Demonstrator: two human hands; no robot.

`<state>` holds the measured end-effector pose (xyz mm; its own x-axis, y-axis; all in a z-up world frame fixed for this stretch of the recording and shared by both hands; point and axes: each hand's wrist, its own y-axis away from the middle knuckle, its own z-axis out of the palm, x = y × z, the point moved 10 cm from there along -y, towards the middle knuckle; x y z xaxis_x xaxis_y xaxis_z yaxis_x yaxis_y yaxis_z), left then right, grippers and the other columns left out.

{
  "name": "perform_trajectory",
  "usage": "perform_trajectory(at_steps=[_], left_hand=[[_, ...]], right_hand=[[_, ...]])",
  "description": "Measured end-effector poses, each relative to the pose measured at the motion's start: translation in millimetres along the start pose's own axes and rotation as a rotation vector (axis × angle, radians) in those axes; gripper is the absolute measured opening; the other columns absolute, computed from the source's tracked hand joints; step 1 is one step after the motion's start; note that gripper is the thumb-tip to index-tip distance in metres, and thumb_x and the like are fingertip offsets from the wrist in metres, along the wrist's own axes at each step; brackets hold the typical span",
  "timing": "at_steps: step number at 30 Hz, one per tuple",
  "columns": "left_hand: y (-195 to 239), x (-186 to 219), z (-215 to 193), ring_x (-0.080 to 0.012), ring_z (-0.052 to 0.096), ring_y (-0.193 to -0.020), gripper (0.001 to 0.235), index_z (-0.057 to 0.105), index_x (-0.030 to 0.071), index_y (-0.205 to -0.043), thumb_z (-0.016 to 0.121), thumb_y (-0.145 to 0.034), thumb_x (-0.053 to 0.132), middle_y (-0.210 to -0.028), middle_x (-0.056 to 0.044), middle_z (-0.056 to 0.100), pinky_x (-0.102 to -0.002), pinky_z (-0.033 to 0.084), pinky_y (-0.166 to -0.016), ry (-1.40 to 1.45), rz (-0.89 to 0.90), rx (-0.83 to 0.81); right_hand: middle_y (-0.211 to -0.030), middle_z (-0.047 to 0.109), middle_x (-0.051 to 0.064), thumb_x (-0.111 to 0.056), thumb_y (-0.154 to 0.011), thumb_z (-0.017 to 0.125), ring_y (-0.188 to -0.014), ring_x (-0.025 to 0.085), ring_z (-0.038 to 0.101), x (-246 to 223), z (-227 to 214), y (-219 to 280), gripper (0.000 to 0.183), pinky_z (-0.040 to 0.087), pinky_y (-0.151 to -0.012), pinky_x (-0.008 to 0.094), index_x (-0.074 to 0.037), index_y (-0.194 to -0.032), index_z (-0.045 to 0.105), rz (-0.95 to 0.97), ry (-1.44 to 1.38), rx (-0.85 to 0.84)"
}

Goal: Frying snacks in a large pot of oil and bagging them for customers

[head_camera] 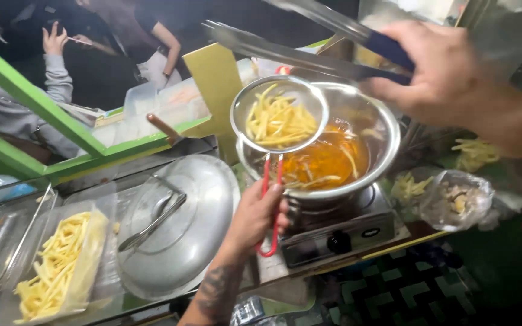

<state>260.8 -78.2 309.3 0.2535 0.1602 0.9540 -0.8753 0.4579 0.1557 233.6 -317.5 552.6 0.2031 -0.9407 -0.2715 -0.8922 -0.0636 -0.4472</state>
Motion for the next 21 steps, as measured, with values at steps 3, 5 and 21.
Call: perform_trajectory(at_steps=[3,5,21], left_hand=[[-3.8,-8.7,-18.3,-0.0141,0.061,-0.045,0.018,0.051,0.008,-0.100,0.058,-0.105,0.024,-0.073,-0.009,0.064,-0.026,0.046,-0.035,0.007,0.007,0.068],[3.0,1.6,-12.9,-0.0141,0.063,-0.047,0.018,0.054,0.005,-0.102,0.055,-0.107,0.022,-0.072,-0.010,0.066,-0.024,0.050,-0.039,0.008,-0.010,0.068],[8.0,-7.1,-2.4,-0.0193,0.061,-0.043,0.019,0.058,0.004,-0.105,0.058,-0.104,0.023,-0.072,-0.013,0.063,-0.027,0.046,-0.038,0.020,-0.043,0.228]], right_hand=[[-0.118,0.071,0.024,-0.053,-0.093,0.064,-0.093,0.039,0.073,78.1,4.3,12.4,0.077,0.061,-0.081,0.054,-0.008,-0.153,0.053,0.191,0.292,-0.118],[-0.120,0.073,0.016,-0.063,-0.090,0.059,-0.098,0.034,0.075,129.6,20.0,15.4,0.080,0.063,-0.083,0.050,-0.014,-0.153,0.054,0.175,0.458,-0.143],[-0.104,0.075,0.000,-0.032,-0.089,0.062,-0.094,0.030,0.076,131.9,186.4,-67.1,0.021,0.062,-0.068,0.045,-0.020,-0.104,0.072,-0.136,0.699,-0.609]])
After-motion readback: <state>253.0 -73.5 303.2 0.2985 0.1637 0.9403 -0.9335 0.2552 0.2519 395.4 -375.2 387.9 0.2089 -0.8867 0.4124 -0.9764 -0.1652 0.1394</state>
